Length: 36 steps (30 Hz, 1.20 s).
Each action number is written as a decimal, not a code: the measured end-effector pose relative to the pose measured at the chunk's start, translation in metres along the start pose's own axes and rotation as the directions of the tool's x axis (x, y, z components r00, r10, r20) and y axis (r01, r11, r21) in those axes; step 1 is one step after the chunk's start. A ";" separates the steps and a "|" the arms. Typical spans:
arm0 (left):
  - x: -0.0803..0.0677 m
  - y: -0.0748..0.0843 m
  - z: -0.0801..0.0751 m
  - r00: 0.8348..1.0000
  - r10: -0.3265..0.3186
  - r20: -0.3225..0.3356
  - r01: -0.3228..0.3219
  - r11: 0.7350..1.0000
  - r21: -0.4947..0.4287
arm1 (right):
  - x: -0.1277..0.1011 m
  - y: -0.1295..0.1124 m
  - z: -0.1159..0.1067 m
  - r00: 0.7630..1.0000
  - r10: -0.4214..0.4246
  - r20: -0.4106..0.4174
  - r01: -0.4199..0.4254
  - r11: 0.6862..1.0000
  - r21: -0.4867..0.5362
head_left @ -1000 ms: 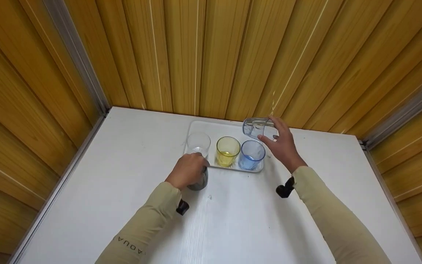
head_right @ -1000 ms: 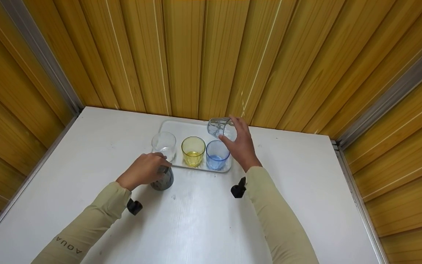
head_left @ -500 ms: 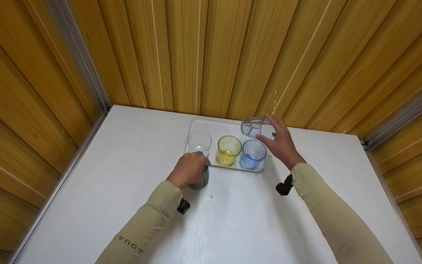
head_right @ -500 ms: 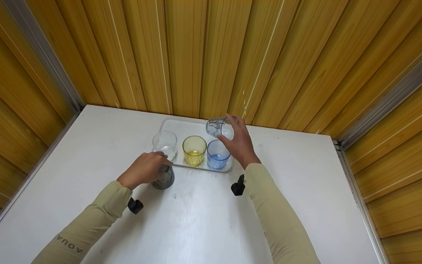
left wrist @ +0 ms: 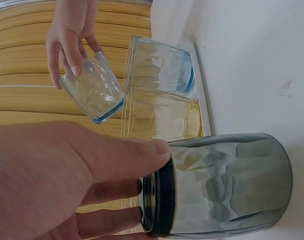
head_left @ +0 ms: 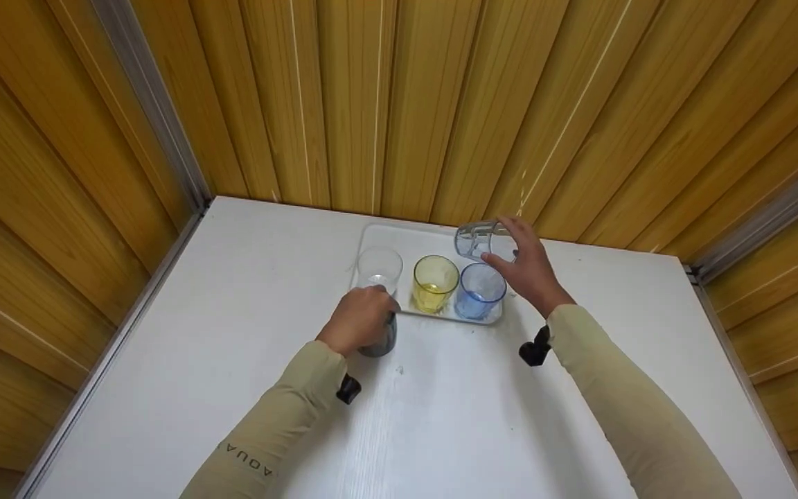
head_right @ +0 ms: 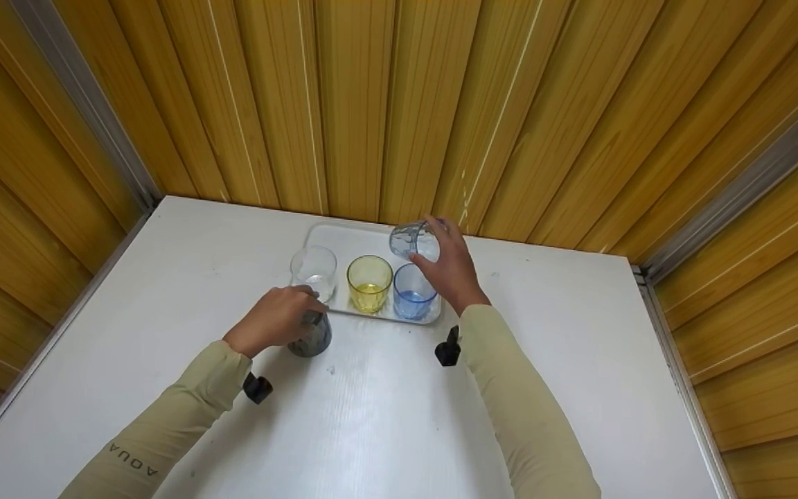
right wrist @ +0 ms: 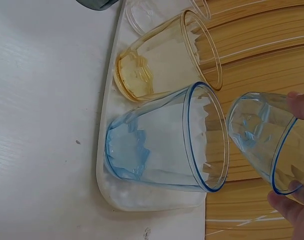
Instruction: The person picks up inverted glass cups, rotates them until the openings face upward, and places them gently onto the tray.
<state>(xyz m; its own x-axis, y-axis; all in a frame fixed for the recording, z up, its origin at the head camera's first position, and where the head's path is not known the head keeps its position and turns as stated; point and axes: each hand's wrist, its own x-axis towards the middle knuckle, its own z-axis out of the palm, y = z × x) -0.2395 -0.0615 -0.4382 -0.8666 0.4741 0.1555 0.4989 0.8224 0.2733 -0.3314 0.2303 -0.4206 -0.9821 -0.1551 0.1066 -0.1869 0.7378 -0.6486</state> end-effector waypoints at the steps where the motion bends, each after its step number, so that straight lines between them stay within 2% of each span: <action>1: 0.000 0.000 0.000 1.000 -0.002 0.002 0.002 1.000 -0.001 | 0.000 0.000 0.000 1.000 0.001 -0.002 -0.001 1.000 -0.001; 9: 0.001 0.000 0.001 0.999 -0.019 0.030 0.019 1.000 -0.007 | 0.005 -0.002 0.002 1.000 0.012 0.020 -0.012 1.000 -0.014; 18: 0.001 0.000 0.001 1.000 -0.020 0.020 0.020 1.000 -0.008 | 0.011 -0.002 0.002 0.999 0.016 0.050 -0.014 1.000 -0.023; 25: -0.001 0.002 -0.001 0.999 -0.030 0.020 0.030 1.000 0.008 | 0.014 -0.004 0.004 0.999 -0.022 0.040 0.023 0.999 -0.026; 36: 0.000 -0.001 0.003 0.998 -0.045 0.045 0.043 0.999 0.025 | 0.018 -0.006 0.012 0.999 -0.007 0.036 0.010 0.997 -0.070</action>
<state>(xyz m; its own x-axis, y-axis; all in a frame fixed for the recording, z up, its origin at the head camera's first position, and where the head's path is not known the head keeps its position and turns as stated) -0.2399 -0.0612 -0.4413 -0.8871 0.4506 0.1006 0.4607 0.8498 0.2562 -0.3477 0.2151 -0.4234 -0.9793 -0.1840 0.0841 -0.1976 0.7807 -0.5928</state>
